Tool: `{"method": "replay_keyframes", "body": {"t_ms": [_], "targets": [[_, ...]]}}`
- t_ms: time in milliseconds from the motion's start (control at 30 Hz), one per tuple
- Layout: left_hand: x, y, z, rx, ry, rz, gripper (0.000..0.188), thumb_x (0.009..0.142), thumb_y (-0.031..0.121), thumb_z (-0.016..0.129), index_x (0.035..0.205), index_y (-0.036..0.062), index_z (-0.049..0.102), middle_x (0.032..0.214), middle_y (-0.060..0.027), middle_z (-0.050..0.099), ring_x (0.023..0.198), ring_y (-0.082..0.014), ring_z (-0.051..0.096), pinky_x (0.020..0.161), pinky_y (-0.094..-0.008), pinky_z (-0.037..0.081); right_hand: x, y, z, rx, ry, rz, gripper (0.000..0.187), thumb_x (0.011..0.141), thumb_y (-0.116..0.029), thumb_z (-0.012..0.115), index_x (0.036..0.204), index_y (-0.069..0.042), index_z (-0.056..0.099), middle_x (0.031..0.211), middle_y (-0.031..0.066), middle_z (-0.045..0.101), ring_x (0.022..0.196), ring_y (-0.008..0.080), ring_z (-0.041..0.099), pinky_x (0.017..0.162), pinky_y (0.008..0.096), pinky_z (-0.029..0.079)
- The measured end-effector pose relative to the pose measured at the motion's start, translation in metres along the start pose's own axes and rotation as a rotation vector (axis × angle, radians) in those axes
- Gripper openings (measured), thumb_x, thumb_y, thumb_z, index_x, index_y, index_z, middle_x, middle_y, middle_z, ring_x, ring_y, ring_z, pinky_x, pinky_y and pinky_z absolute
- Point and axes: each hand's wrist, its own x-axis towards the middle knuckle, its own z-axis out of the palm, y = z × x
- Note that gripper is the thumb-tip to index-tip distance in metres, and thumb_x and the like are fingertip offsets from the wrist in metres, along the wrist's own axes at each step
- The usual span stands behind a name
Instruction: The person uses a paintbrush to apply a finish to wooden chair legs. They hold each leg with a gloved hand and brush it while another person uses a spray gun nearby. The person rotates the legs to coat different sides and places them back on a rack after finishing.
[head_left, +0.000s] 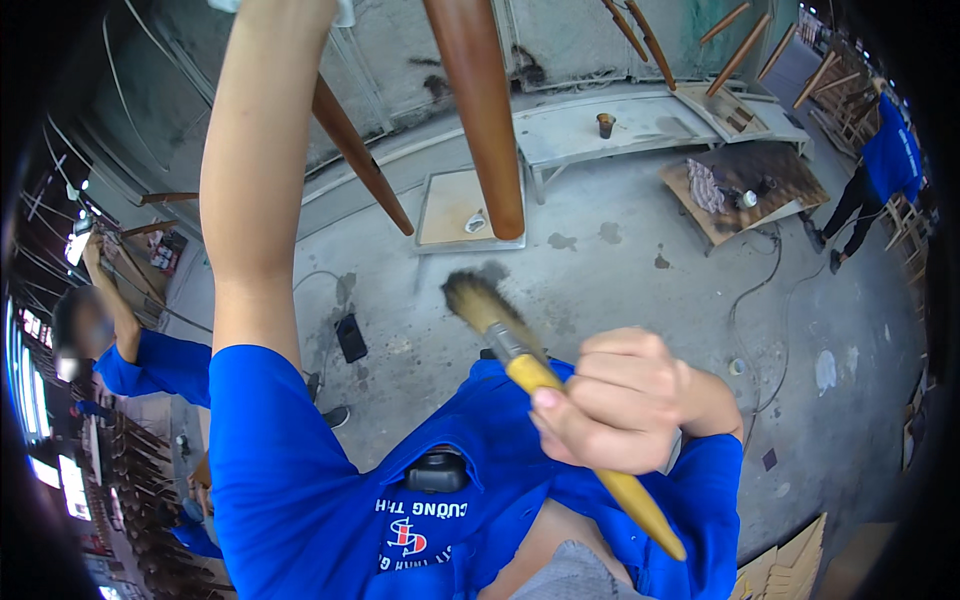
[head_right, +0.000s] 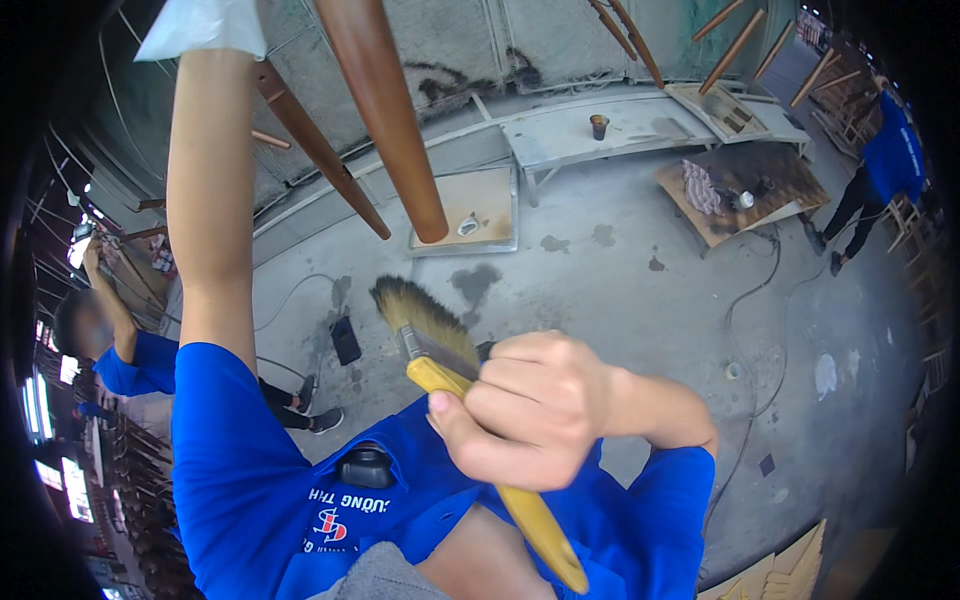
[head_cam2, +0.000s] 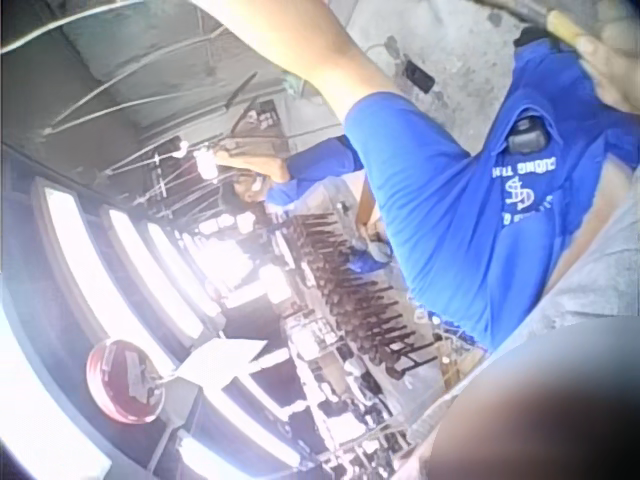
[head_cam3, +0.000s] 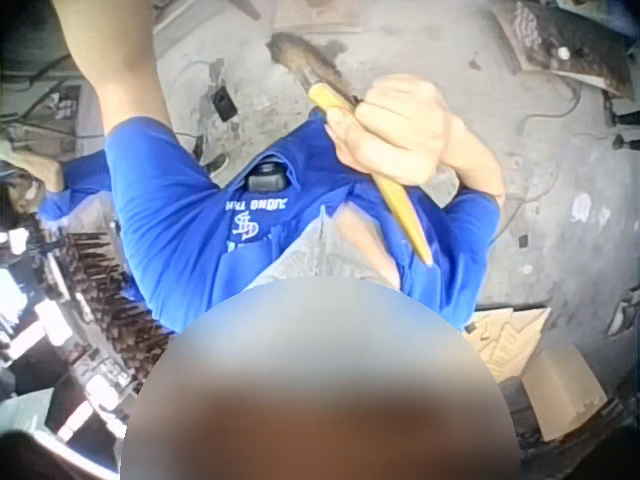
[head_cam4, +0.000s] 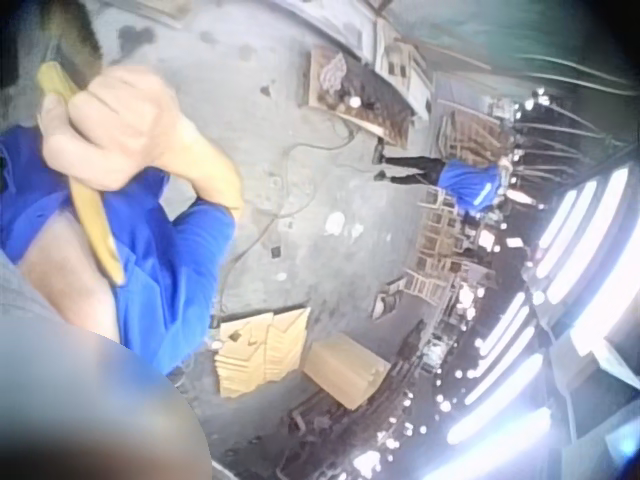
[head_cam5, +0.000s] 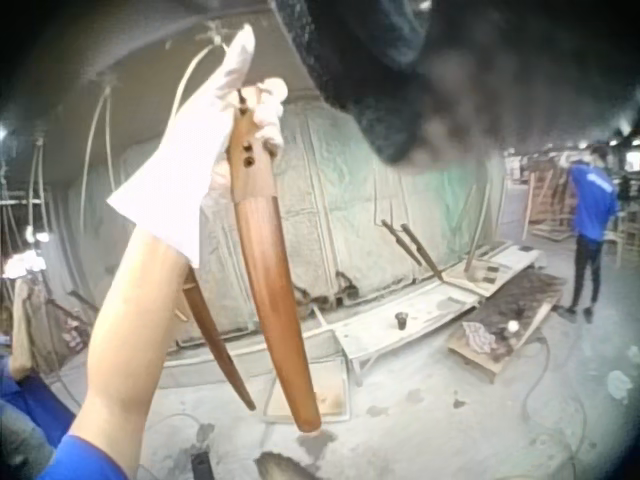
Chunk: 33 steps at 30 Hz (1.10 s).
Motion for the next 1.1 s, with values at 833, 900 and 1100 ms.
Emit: {"method": "replay_keyframes", "body": {"t_ms": [833, 900, 1100], "targets": [[0.006, 0.015, 0.024, 0.031, -0.025, 0.013, 0.067, 0.094, 0.068, 0.069, 0.109, 0.0032, 0.063, 0.071, 0.0023, 0.059, 0.054, -0.0051, 0.057, 0.05, -0.0204, 0.05, 0.011, 0.008, -0.042, -0.083, 0.21, 0.018, 0.012, 0.077, 0.009, 0.076, 0.083, 0.003, 0.067, 0.059, -0.0037, 0.04, 0.043, 0.0111, 0.035, 0.039, 0.0278, 0.024], [0.007, 0.014, 0.026, 0.029, -0.029, 0.003, 0.067, 0.094, 0.068, 0.069, 0.109, 0.0032, 0.064, 0.07, 0.0025, 0.059, 0.054, -0.005, 0.057, 0.05, -0.0203, 0.05, -0.003, 0.001, -0.032, -0.156, 0.271, 0.008, 0.013, 0.078, 0.009, 0.075, 0.08, 0.001, 0.064, 0.06, -0.0039, 0.038, 0.046, 0.0108, 0.034, 0.04, 0.0275, 0.023], [0.017, 0.013, 0.03, 0.016, -0.075, 0.006, 0.066, 0.094, 0.068, 0.07, 0.107, 0.0035, 0.064, 0.069, 0.0032, 0.058, 0.053, -0.0045, 0.056, 0.049, -0.02, 0.049, -0.035, -0.002, -0.012, -0.212, 0.193, -0.028, 0.015, 0.076, 0.009, 0.074, 0.077, -0.001, 0.062, 0.059, -0.0038, 0.035, 0.048, 0.0104, 0.034, 0.043, 0.0262, 0.023]]}}
